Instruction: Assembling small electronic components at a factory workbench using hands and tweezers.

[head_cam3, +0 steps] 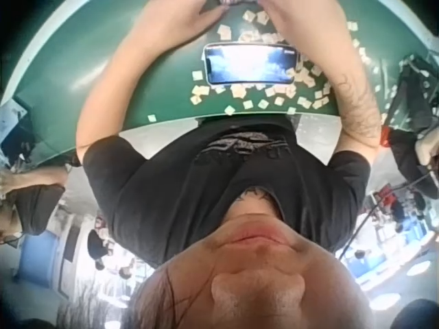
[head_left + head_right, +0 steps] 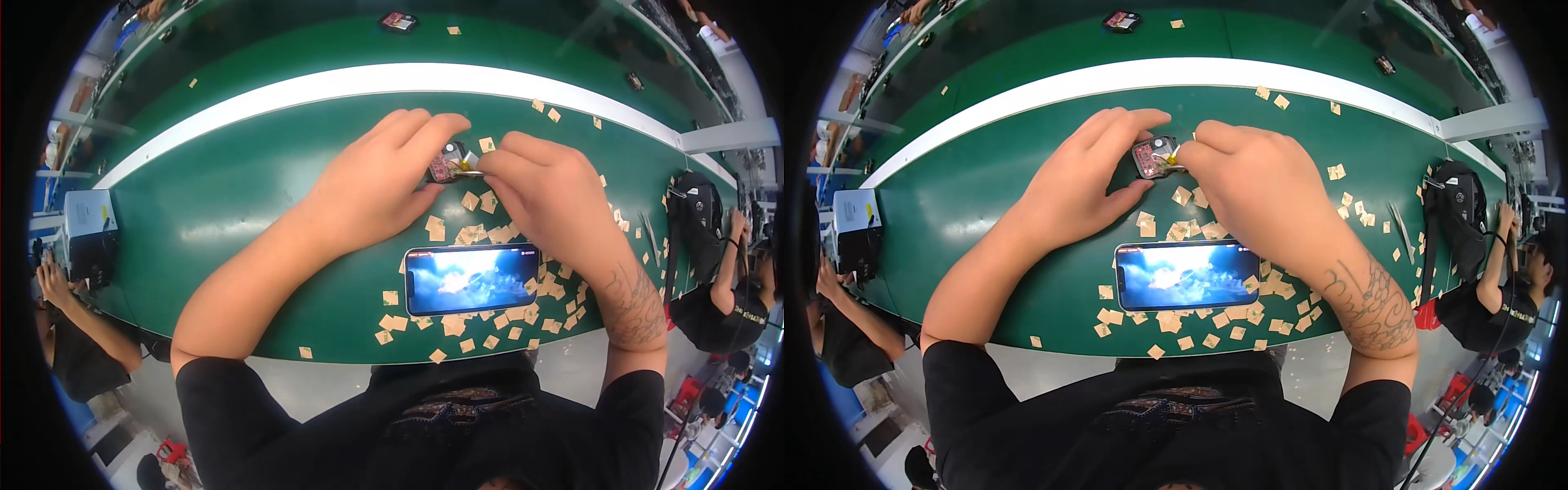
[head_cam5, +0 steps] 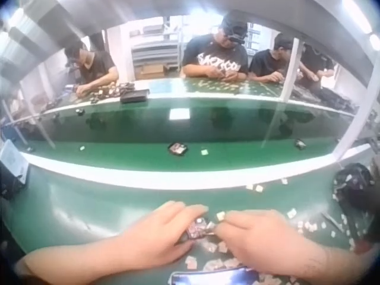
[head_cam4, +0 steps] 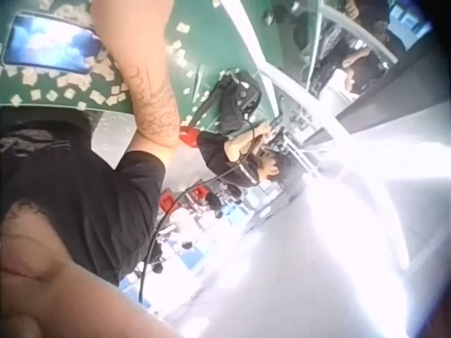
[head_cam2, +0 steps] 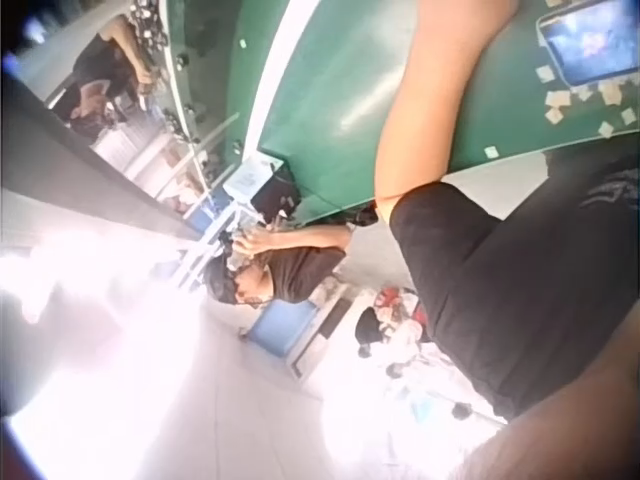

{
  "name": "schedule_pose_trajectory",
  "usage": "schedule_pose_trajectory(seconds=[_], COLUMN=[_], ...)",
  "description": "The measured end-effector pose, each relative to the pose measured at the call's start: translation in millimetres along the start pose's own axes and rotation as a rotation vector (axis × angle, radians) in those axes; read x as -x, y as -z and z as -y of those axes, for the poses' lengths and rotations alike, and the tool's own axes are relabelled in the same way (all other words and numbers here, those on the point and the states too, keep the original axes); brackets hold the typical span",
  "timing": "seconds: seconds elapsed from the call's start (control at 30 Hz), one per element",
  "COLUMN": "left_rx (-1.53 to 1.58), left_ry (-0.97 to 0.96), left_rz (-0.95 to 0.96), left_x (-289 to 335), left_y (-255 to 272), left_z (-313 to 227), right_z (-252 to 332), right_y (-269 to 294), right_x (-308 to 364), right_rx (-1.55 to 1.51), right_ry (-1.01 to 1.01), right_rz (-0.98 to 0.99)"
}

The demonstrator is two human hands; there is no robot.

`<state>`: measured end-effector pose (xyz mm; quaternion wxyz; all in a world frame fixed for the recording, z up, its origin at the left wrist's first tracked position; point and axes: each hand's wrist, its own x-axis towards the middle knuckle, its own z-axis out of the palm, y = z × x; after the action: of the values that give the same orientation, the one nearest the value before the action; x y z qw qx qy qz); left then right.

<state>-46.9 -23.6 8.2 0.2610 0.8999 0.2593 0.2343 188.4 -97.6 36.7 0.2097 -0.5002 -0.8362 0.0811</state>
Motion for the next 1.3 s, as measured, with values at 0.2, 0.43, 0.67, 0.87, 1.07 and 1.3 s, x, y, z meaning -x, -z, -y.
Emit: schedule_pose_trajectory(seconds=[0.2,0.43,0.67,0.87,1.07,1.3], left_rx=[-0.08,-0.078,0.027,0.042,0.013,-0.044], left_ry=[-0.036,-0.04,0.012,-0.04,-0.106,-0.076], left_rz=[-0.06,-0.044,-0.033,-0.027,0.058,0.083], left_x=[1.5,1.0,0.1,0.5,-0.7,0.6], left_y=[-4.5,-4.2,-3.1,-3.1,-0.8,-2.3], left_z=[-5.3,-5.0,-2.5,4.4,4.6,-1.3], right_z=[4.7,3.2,-24.8,-42.5,-51.0,-44.8], right_y=[-0.7,-5.9,-13.6,-11.6,-14.3,-9.2], right_x=[-2.1,-4.0,-4.0,-4.1,-1.7,-4.0], right_rx=[0.228,0.249,-0.262,-0.832,-0.89,-0.421], right_ry=[0.049,0.036,-0.104,-0.311,-0.212,0.005], right_rz=[0.016,0.004,-0.059,0.144,0.014,0.049])
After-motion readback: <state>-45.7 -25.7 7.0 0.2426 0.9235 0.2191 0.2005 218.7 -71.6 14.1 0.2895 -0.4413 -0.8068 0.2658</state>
